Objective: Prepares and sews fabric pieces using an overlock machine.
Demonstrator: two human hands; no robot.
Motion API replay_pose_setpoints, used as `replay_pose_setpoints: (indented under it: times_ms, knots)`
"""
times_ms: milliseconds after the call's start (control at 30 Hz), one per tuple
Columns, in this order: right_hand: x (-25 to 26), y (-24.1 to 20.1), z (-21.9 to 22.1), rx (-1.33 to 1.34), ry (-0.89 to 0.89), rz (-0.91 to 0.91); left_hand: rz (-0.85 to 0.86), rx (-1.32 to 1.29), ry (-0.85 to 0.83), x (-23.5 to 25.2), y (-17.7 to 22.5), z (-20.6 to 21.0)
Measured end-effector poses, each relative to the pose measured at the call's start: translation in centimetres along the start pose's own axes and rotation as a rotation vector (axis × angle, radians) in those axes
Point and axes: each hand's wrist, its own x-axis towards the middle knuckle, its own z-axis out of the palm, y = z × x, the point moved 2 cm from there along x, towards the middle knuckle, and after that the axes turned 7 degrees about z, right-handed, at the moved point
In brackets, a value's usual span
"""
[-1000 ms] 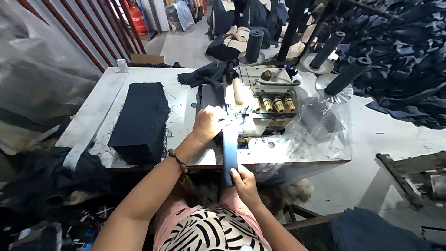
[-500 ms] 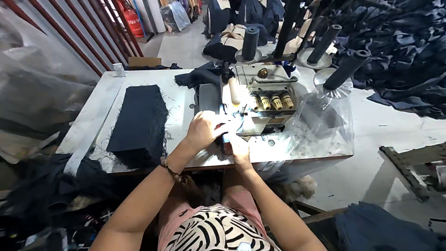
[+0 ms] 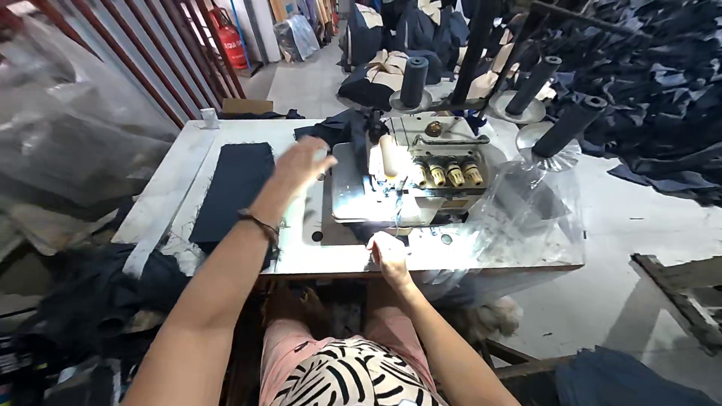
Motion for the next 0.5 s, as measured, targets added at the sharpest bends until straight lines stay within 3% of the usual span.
replay_pose_setpoints:
  times_ms: [100, 200, 400, 500]
  knots:
    - [-0.1, 0.0, 0.2, 0.003, -0.006, -0.005, -0.390, 0.037, 0.137, -2.0, -5.2, -5.2]
    - [-0.1, -0.4, 0.5, -0.063, 0.003, -0.011, -0.639, 0.125, 0.047, -4.2, -8.6, -5.3]
    - [-0.3, -0.6, 0.3, -0.103, -0.011, 0.011, -0.573, 0.082, 0.059, -4.3, -9.9, -4.7]
    - [-0.3, -0.6, 0.3, -0.095, -0.027, 0.044, -0.438, 0.063, 0.168, -5.0, -7.4, -6.4]
